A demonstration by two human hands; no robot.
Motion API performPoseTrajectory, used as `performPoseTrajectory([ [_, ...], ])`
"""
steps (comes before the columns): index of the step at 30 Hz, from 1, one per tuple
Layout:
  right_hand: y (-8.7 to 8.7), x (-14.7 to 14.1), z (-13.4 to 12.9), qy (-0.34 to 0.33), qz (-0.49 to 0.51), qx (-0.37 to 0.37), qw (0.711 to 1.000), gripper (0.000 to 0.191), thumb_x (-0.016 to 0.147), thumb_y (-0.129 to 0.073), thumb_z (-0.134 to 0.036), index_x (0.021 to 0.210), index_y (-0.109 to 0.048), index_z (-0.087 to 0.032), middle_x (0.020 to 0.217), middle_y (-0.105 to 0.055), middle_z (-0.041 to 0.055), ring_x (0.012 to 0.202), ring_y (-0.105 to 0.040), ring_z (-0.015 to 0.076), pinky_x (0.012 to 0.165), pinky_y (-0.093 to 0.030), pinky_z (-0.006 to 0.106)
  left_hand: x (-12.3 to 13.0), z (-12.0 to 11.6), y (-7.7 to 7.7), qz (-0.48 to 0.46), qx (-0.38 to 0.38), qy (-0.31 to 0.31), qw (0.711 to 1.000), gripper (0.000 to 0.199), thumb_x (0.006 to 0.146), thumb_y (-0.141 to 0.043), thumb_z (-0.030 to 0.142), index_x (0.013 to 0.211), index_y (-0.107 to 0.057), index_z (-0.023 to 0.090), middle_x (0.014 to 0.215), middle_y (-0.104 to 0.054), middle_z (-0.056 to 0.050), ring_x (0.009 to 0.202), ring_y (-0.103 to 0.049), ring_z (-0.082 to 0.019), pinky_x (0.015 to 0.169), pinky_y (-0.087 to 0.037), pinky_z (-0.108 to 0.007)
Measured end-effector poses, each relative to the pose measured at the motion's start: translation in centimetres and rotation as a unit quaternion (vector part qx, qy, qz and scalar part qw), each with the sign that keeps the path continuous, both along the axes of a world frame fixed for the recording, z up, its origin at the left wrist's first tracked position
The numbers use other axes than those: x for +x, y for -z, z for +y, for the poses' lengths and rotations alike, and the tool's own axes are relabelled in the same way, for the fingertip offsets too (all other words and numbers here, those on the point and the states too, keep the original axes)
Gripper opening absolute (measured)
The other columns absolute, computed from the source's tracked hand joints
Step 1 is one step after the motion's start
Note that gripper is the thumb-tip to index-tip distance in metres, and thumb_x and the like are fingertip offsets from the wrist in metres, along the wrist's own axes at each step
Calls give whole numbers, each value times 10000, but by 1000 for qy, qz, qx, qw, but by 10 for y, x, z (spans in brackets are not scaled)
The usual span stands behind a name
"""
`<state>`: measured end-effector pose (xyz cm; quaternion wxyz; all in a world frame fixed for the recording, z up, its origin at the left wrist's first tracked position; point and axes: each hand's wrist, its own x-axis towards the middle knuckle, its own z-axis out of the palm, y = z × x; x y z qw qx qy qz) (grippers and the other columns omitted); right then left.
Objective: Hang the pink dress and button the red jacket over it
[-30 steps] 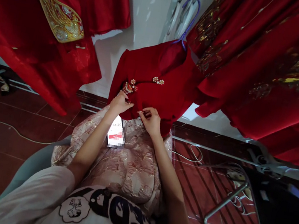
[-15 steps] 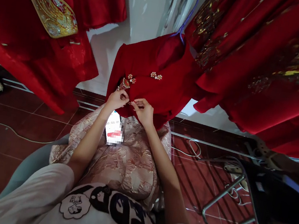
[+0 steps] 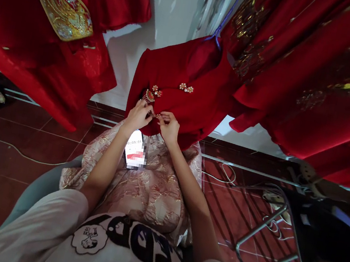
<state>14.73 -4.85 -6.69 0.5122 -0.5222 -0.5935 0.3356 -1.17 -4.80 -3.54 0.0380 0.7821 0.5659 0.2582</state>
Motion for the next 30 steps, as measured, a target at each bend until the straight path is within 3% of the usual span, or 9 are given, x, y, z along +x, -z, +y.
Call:
performPoseTrajectory([
  [6,-3,-2,-2,-8,-39,29,999,76,880,-668,-173,952,-646,-185,973,-750,69,837,-704,159,853,-598,309,-4,-1,-10,-94,-71,47,992,86,844,-680,130,915,-695,176,804,-724,-35,768,-701,-194,793,-539,-301],
  [10,-4,-4,-5,5,-48,44,998,71,874,-669,-172,942,-652,-184,956,-753,70,832,-707,164,847,-592,308,-1,5,-5,-170,-110,26,979,137,748,-680,62,830,-712,166,830,-771,-49,822,-748,-205,815,-563,-295],
  [18,-3,-7,-13,3,-15,49,999,120,884,-654,-222,994,-666,-178,997,-742,77,820,-694,152,735,-612,266,0,14,4,-335,-190,-3,923,115,665,-764,89,765,-743,141,768,-767,-46,758,-742,-180,810,-599,-299],
  [24,-3,-5,-13,-6,-39,57,998,114,885,-655,-241,987,-671,-191,990,-732,64,831,-685,153,757,-613,277,-2,15,8,-322,-168,-12,931,159,689,-728,57,808,-801,133,783,-782,-57,788,-755,-195,849,-604,-317],
  [30,0,-6,-14,-7,-43,51,998,126,879,-670,-271,973,-666,-189,975,-731,67,806,-675,161,719,-595,276,-10,9,3,-268,-172,8,948,177,699,-750,63,816,-836,164,796,-799,-53,806,-772,-225,837,-610,-333],
])
